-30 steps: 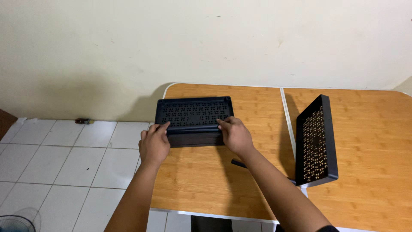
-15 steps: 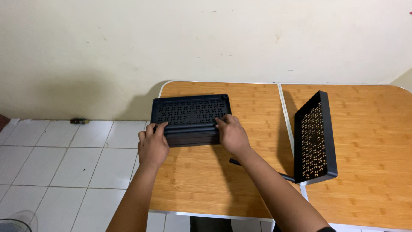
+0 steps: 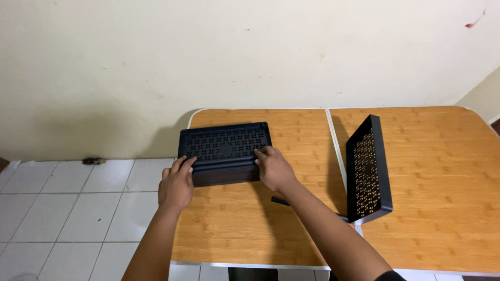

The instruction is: The person assembles a black plastic tray by inserting cylindrical rods into corner holes on a wooden table. They repeatedly insert and remove the rods, then stack the assembled tray with other similar trays.

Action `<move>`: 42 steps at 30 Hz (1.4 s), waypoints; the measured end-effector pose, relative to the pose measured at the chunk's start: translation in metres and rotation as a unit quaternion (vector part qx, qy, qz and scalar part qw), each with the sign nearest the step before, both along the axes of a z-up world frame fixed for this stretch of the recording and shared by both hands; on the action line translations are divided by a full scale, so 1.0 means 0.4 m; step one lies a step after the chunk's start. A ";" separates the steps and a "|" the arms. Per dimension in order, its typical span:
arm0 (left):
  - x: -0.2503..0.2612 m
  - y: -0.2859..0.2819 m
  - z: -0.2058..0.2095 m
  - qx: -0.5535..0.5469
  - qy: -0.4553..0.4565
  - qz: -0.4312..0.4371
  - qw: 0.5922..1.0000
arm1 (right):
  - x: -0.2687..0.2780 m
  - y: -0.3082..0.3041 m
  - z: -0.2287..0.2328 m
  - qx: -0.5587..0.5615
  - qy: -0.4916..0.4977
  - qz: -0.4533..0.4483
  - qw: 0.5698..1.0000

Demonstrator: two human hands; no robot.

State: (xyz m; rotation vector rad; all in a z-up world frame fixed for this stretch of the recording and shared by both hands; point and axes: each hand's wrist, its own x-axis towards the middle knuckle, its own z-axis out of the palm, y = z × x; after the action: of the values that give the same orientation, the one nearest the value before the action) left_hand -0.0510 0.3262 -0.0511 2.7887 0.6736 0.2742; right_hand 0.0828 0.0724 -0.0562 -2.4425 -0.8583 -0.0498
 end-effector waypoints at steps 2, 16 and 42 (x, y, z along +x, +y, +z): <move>0.000 0.003 0.008 -0.006 0.001 0.001 1.000 | 0.003 -0.010 0.016 -0.004 0.026 0.016 1.000; 0.029 -0.104 0.067 0.129 -0.037 -0.037 0.990 | 0.028 -0.230 0.148 -0.049 -0.053 -0.028 0.997; 0.083 -0.713 -0.033 0.017 -0.129 -0.365 0.922 | -0.025 -0.777 0.026 0.147 0.033 -0.199 0.968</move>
State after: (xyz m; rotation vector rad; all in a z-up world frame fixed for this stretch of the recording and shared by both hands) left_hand -0.0176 0.0410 -0.0644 2.7291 -0.4398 0.4776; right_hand 0.0730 -0.2385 -0.0458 -2.2804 -0.2945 -0.2255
